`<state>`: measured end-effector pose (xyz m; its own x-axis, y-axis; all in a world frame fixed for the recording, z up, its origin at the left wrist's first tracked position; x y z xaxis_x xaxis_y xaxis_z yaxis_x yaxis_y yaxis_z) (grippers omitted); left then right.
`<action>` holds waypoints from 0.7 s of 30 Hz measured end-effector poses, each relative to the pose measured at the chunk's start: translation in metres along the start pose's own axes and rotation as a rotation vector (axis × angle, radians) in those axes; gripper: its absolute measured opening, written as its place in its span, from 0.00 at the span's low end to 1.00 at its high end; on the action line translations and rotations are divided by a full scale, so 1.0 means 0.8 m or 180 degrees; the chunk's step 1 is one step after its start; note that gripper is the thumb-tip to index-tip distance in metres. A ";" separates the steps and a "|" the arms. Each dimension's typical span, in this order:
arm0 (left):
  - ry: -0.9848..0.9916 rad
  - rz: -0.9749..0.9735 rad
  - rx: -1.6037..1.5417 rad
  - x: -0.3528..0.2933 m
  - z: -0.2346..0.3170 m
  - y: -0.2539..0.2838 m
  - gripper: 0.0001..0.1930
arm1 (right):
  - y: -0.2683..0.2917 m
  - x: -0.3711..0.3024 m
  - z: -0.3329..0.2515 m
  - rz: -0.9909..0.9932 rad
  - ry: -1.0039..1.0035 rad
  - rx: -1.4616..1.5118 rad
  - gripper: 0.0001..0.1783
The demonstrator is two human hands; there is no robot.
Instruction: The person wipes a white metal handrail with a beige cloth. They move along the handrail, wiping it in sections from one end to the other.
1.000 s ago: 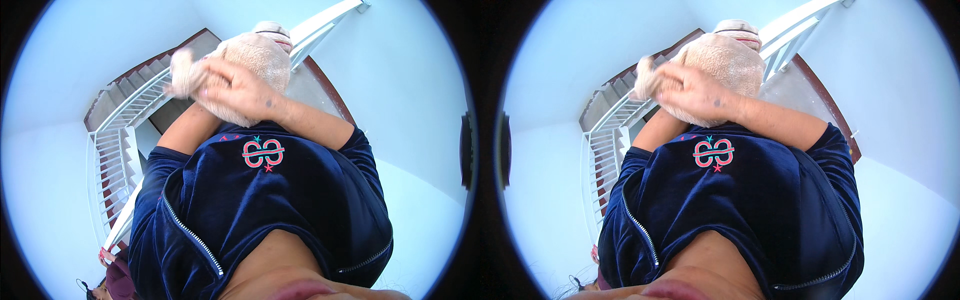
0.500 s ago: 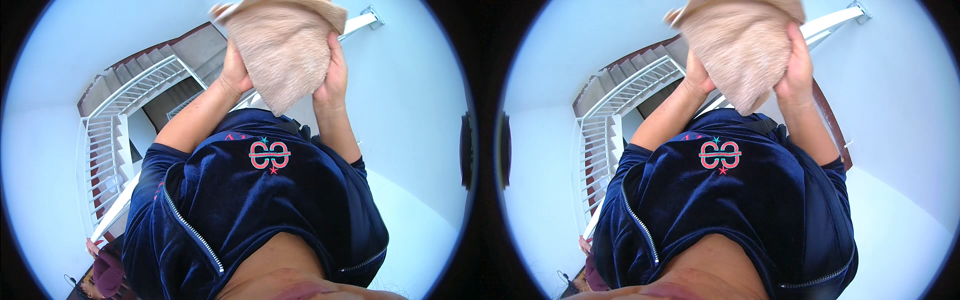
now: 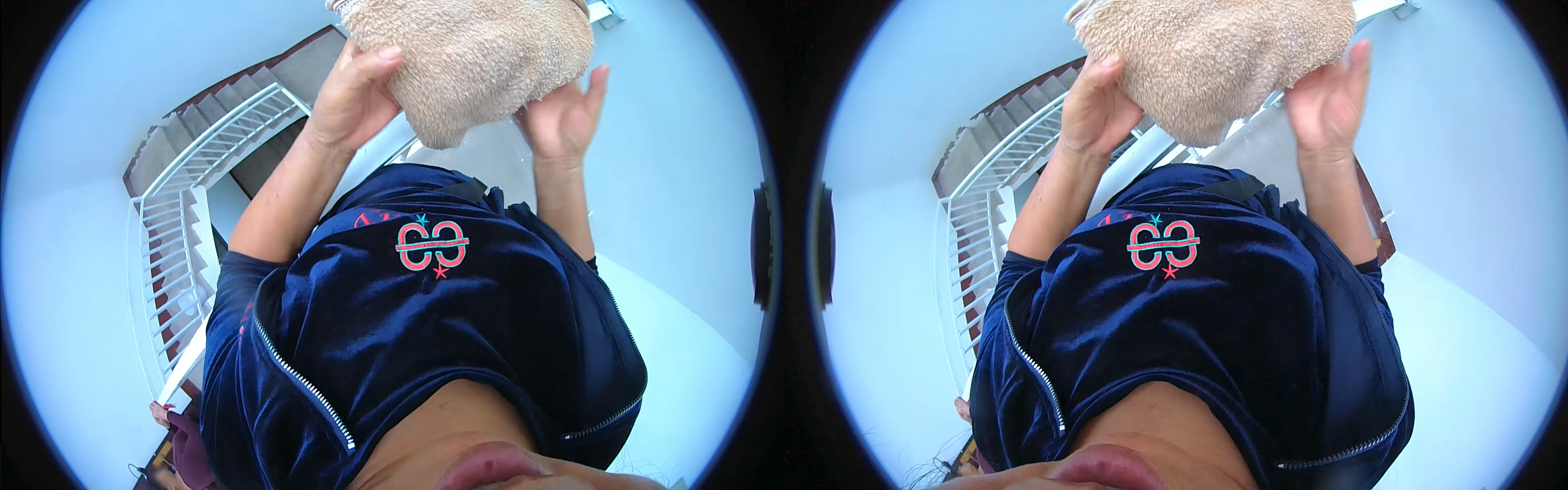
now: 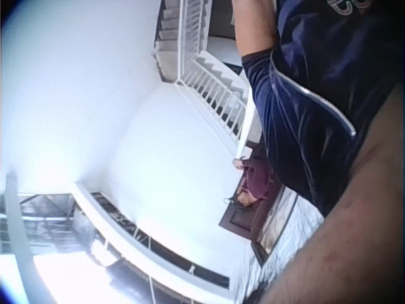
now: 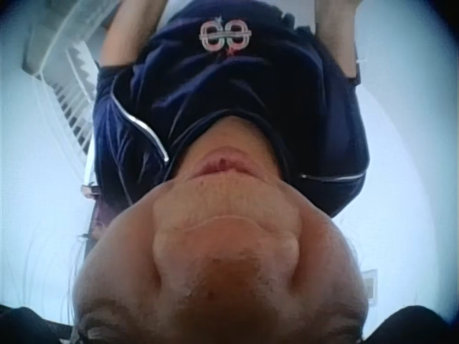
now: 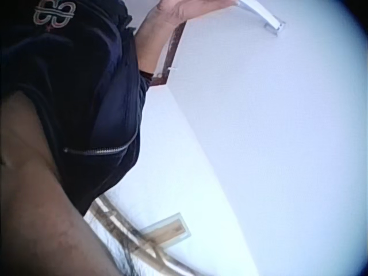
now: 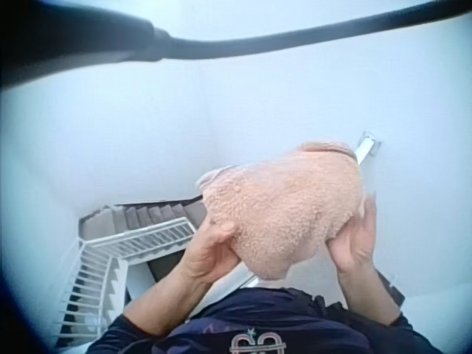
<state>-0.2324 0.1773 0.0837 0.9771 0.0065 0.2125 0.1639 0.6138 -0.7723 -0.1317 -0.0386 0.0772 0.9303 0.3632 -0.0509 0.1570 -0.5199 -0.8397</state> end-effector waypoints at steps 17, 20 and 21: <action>0.0190 0.0333 0.1321 -0.027 -0.044 0.023 0.48 | -0.036 -0.059 -0.053 -0.1676 0.0656 -0.3082 0.25; 0.0251 0.0588 0.1273 -0.033 -0.047 0.017 0.55 | -0.028 -0.052 -0.047 -0.1341 0.0173 -0.3228 0.25; 0.0270 0.0711 0.1079 -0.033 -0.045 0.015 0.60 | -0.023 -0.050 -0.046 -0.1300 0.0094 -0.3338 0.24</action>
<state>-0.2514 0.1557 0.0473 0.9936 0.1125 0.0010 -0.0935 0.8301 -0.5498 -0.1601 -0.0718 0.1145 0.7508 0.6437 0.1481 0.6397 -0.7645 0.0799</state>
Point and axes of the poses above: each hand's wrist, its own x-axis towards the middle knuckle, its own y-axis out of the back of the hand, z = x × y, the point moved 4 cm from there along x, towards the middle knuckle, and after that the axes turned 3 degrees about -x, right-handed, at the moved point
